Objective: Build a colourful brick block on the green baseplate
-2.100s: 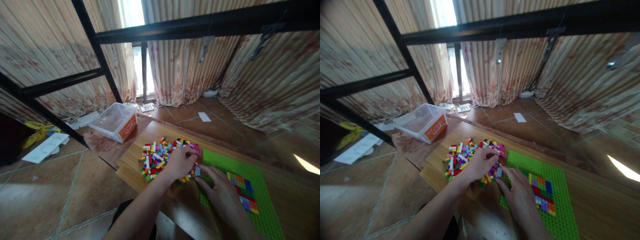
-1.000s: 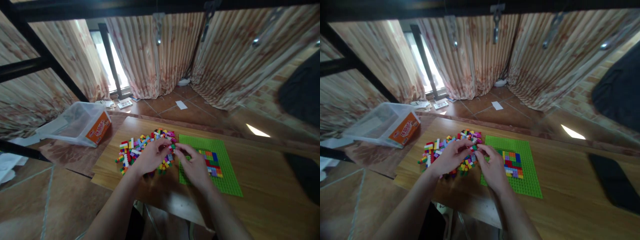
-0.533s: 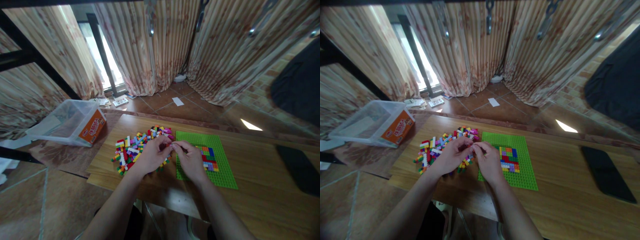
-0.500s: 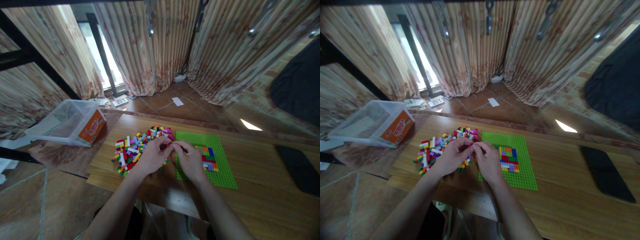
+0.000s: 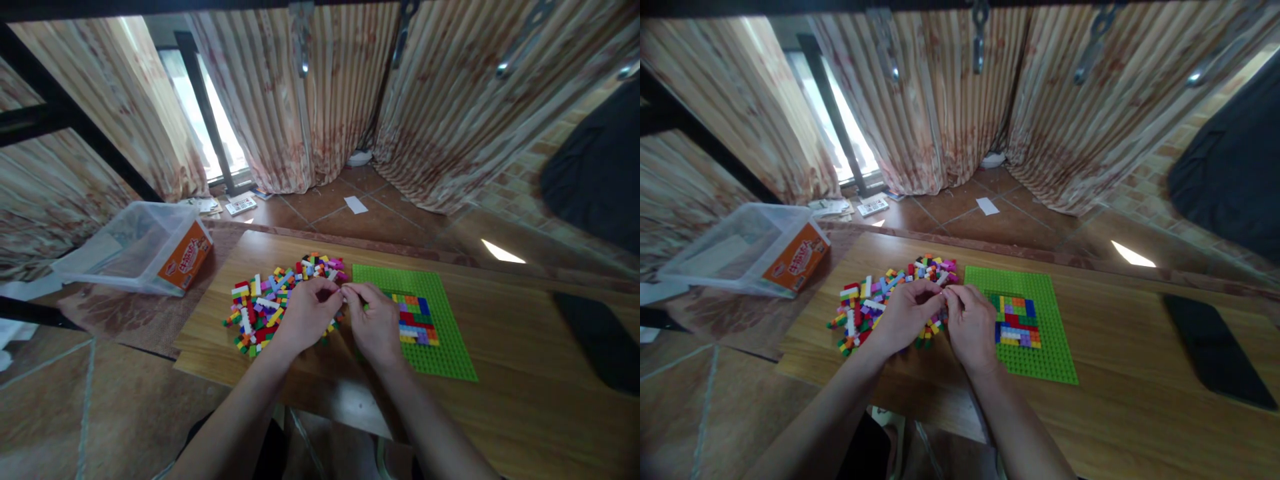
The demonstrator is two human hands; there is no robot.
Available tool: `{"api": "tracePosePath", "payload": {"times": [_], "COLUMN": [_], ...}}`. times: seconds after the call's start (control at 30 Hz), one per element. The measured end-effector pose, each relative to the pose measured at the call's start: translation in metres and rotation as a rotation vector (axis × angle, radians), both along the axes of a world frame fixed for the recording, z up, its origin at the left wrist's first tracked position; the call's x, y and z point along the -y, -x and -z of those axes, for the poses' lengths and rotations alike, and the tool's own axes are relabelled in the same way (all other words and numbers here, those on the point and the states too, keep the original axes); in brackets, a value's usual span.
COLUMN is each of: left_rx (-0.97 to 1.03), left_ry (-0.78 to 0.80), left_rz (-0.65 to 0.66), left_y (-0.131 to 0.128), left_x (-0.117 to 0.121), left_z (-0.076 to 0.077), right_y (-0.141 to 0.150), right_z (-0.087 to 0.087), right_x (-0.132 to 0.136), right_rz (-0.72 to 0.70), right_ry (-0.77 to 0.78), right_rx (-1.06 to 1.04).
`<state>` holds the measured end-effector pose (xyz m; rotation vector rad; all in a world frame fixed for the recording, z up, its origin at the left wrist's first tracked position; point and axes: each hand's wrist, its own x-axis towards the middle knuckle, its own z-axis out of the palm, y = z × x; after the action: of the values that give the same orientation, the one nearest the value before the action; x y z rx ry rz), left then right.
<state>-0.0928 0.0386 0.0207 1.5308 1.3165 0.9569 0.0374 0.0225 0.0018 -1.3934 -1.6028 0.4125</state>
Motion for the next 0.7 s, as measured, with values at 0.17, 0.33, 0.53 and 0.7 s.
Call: {"api": "tracePosePath", "payload": {"times": [0.17,0.33,0.53,0.7], "left_rx": [0.030,-0.021,-0.079,0.005], "left_ry": [0.011,0.035,0.047,-0.001], "left_rz": [-0.020,0.054,0.027,0.137], "left_y": [0.007,0.032,0.048,0.043], "left_x": [-0.003,-0.011,-0.015,-0.012], "left_z": [-0.001,0.002,0.004,0.001], "right_y": [0.008,0.014,0.018,0.017], "right_z": [0.003,0.008,0.010,0.009], "right_x": [-0.002,-0.006,-0.006,-0.006], "right_rz": [-0.016,-0.101,-0.148,-0.150], "right_ry": [-0.005,0.045,0.119,0.082], "right_rx": [-0.039,-0.085,0.035,0.047]}}
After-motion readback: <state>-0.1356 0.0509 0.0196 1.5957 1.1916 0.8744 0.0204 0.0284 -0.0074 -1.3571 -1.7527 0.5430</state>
